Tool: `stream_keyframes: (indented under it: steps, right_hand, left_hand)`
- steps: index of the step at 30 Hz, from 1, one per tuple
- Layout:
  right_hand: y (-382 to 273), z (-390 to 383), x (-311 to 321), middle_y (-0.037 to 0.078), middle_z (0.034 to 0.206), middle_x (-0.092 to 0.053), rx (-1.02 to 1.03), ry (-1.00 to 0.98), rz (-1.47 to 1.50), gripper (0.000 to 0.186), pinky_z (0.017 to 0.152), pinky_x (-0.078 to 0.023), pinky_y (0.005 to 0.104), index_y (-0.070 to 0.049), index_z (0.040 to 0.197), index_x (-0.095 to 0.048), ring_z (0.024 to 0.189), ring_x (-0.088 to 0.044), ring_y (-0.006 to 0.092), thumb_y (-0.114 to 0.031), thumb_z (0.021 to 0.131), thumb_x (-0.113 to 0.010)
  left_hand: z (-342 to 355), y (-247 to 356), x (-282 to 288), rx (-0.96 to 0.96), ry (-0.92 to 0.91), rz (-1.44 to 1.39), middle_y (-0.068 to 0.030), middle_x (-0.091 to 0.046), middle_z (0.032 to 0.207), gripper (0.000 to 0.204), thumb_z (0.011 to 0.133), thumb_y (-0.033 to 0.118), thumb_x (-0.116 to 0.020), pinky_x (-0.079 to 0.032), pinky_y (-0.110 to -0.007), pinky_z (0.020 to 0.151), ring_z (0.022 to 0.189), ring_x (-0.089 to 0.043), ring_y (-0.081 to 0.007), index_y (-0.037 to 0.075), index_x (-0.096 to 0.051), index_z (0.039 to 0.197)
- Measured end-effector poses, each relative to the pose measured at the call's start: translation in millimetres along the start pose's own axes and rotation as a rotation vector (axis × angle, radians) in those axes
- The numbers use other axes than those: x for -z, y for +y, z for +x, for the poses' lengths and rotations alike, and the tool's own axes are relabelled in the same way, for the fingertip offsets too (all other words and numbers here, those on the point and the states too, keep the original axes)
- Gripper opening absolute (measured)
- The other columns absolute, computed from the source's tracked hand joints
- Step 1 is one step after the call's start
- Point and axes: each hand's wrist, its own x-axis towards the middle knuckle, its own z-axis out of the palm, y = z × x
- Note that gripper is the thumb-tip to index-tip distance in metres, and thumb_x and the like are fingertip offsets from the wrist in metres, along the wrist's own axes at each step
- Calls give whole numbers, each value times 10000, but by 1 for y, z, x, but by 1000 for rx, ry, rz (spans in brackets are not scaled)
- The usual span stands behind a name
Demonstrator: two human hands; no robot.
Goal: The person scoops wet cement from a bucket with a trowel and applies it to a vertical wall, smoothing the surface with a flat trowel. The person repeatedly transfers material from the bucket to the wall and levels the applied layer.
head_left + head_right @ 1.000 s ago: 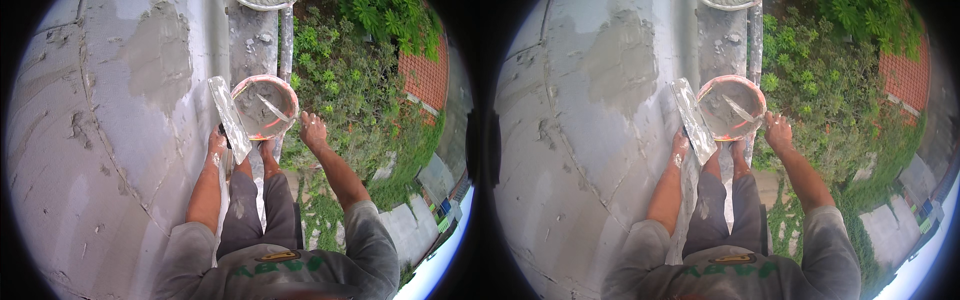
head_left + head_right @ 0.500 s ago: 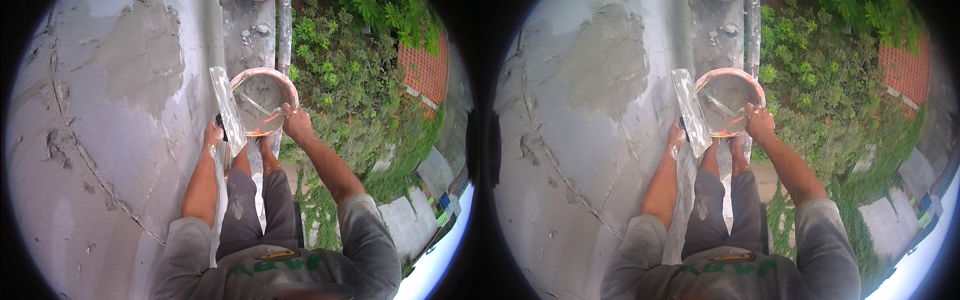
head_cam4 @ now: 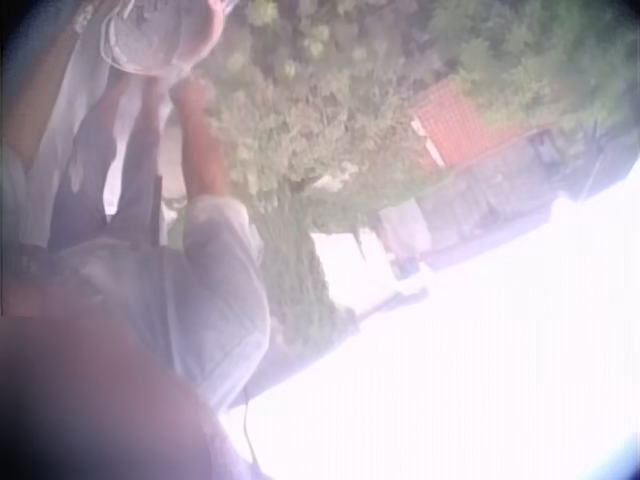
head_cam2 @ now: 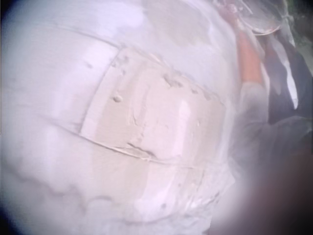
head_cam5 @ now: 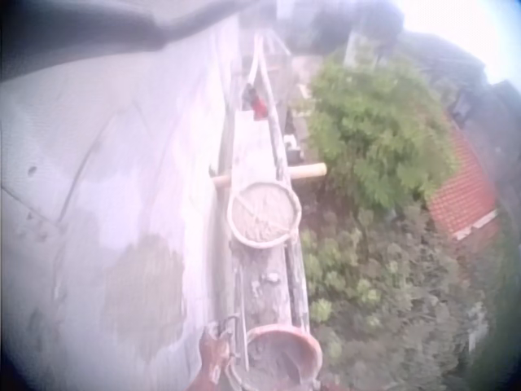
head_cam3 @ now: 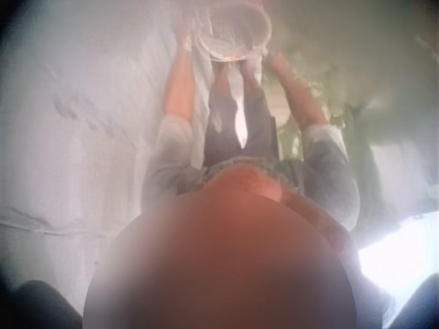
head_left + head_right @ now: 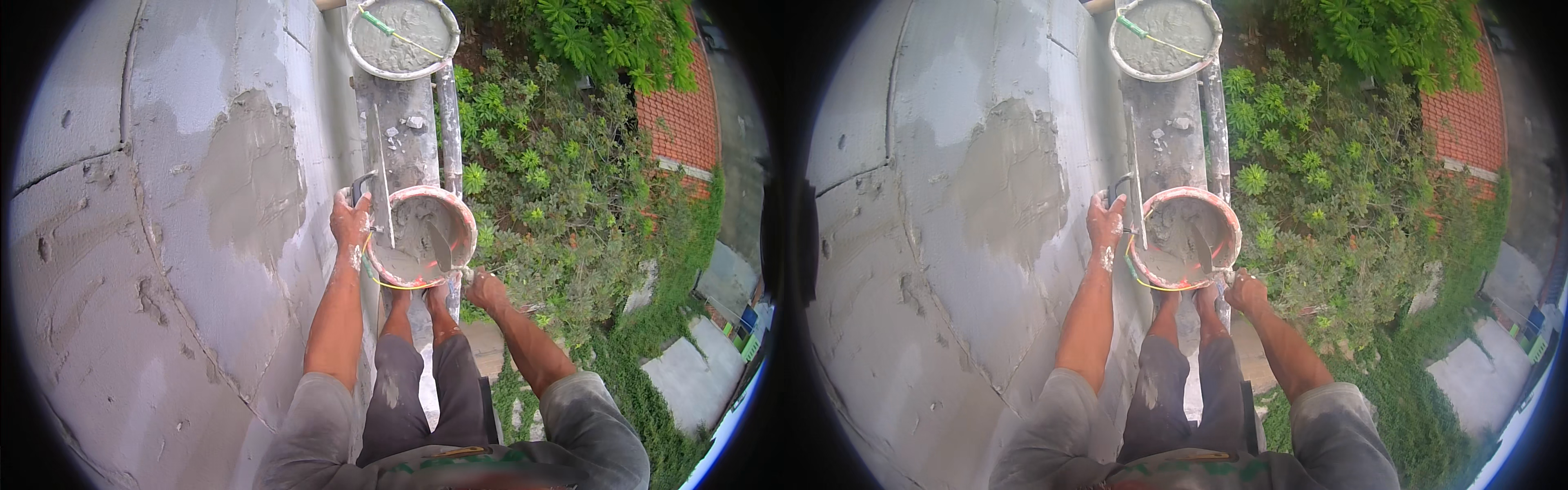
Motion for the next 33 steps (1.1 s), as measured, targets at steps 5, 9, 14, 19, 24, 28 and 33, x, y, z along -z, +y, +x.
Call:
stream_keyframes:
  steps: [5, 9, 14, 19, 24, 28, 33]
  right_hand:
    - [2, 3, -6, 280, 999, -644, 28, -23, 86, 514, 833, -509, 455, 47, 1156, -479, 952, -636, 412, -310, 798, -572]
    - [16, 1, -18, 289, 993, -640, 7, -33, 131, 595, 832, -505, 461, 63, 1164, -470, 955, -627, 426, -398, 809, -594]
    - [30, -11, -30, 244, 880, -657, 9, 6, 131, 511, 758, -511, 486, -6, 1087, -483, 861, -639, 414, -362, 774, -675]
    - [46, -6, -62, 226, 994, -645, 32, -115, 101, 547, 795, -515, 451, -26, 1119, -493, 926, -626, 406, -404, 768, -674]
    - [34, -13, -78, 250, 1087, -616, -14, -108, 178, 667, 870, -494, 435, 12, 1265, -460, 1013, -607, 384, -390, 769, -654]
    - [27, -19, -69, 253, 1096, -612, -19, -77, 211, 657, 866, -493, 451, -1, 1276, -457, 1009, -607, 393, -376, 773, -648]
    - [25, -16, -71, 243, 992, -645, 42, -6, 206, 545, 824, -509, 462, 9, 1176, -503, 942, -630, 396, -324, 768, -643]
  left_hand:
    - [83, 70, -26, -250, 106, 195, -181, -636, 1069, 468, 771, 290, -721, -461, -424, 865, 1003, -607, -349, 59, -571, 1149]
    - [141, 100, -60, -302, 221, 238, -190, -597, 1134, 524, 769, 296, -720, -435, -437, 907, 1091, -552, -354, 56, -547, 1202]
    - [190, 133, -98, -439, 270, 198, -169, -598, 1153, 569, 761, 311, -724, -397, -439, 962, 1136, -513, -340, 67, -550, 1245]
    - [198, 167, -133, -610, 249, 90, -165, -594, 1207, 522, 767, 322, -725, -397, -413, 975, 1149, -514, -346, 84, -601, 1215]
    - [206, 168, -165, -698, 216, 223, -157, -600, 1162, 488, 783, 322, -702, -381, -420, 987, 1147, -493, -321, 93, -609, 1204]
    - [224, 139, -168, -805, 226, 330, -145, -520, 1304, 561, 821, 339, -664, -309, -436, 1064, 1264, -411, -326, 135, -511, 1320]
    - [193, 102, -133, -815, 405, 313, -166, -393, 1418, 716, 817, 437, -665, -249, -442, 1107, 1338, -318, -343, 90, -409, 1388]
